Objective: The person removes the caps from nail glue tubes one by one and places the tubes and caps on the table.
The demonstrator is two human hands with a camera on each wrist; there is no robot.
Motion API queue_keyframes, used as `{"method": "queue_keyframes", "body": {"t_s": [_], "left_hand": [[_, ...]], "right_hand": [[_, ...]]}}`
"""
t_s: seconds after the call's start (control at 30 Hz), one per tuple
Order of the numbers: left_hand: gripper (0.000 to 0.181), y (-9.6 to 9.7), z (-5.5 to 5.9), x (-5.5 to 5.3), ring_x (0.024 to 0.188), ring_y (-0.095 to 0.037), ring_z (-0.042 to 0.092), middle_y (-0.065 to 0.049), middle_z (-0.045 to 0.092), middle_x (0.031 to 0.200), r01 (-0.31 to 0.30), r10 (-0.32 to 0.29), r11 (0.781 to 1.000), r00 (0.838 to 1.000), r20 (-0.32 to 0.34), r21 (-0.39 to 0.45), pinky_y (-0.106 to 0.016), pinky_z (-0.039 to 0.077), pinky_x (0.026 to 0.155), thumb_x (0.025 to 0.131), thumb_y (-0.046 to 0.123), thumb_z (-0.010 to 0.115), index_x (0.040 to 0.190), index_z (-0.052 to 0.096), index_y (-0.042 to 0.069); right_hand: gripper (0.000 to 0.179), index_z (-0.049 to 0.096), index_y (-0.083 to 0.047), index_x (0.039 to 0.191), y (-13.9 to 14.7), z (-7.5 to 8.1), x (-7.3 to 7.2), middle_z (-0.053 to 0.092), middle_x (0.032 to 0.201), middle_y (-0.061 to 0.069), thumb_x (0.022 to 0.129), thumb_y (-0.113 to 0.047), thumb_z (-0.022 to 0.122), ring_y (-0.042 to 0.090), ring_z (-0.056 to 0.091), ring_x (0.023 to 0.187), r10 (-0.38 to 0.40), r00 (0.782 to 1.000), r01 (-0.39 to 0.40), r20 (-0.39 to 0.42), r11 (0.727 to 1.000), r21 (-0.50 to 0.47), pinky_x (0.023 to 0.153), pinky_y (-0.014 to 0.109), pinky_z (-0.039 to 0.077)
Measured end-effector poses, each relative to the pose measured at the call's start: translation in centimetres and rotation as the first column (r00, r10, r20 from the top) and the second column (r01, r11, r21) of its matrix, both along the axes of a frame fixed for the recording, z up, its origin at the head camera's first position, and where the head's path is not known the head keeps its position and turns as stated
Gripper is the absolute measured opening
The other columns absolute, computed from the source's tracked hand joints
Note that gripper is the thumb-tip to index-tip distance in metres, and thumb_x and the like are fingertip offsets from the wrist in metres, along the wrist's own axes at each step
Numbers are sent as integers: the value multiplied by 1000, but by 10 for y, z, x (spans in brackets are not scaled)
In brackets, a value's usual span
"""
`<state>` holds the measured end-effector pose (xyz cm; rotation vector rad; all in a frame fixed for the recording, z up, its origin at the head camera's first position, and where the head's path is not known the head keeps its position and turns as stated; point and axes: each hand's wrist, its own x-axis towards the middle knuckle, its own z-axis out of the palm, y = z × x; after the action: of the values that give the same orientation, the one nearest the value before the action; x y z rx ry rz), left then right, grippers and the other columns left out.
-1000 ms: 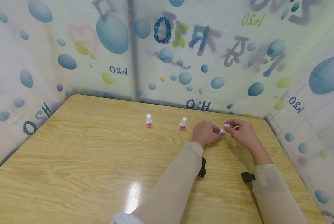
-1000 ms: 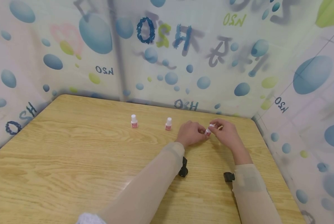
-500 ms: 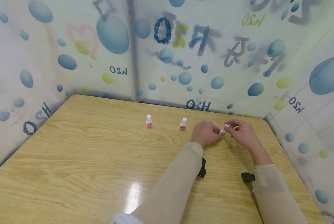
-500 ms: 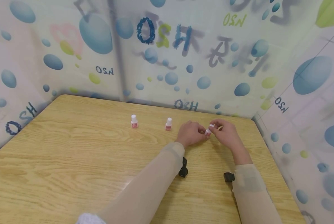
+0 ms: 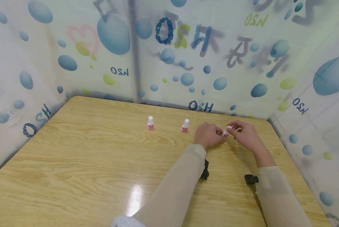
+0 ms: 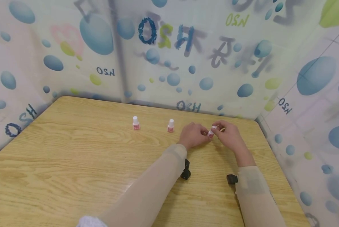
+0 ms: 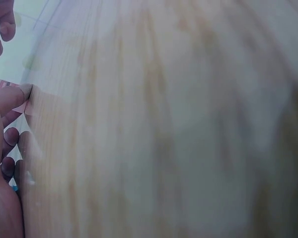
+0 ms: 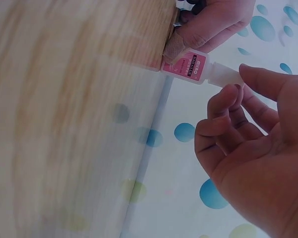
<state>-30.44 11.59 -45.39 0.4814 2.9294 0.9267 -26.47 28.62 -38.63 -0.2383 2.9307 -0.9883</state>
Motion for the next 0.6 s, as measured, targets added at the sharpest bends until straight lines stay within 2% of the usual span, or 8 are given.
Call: {"method": "queue_keyframes", "body": {"t_s": [0.6], "left_hand": [[24, 0, -2, -2, 97, -11, 53, 25, 77, 105, 2, -2, 1000, 1000, -18, 10, -33, 43, 90, 92, 59, 75, 108, 84, 43]], "right_hand": [[40, 62, 0, 138, 0, -2, -2, 67, 108, 17, 109, -28, 61, 25, 65, 85, 2, 1000, -2, -1, 1000, 0, 68, 30, 53]]}}
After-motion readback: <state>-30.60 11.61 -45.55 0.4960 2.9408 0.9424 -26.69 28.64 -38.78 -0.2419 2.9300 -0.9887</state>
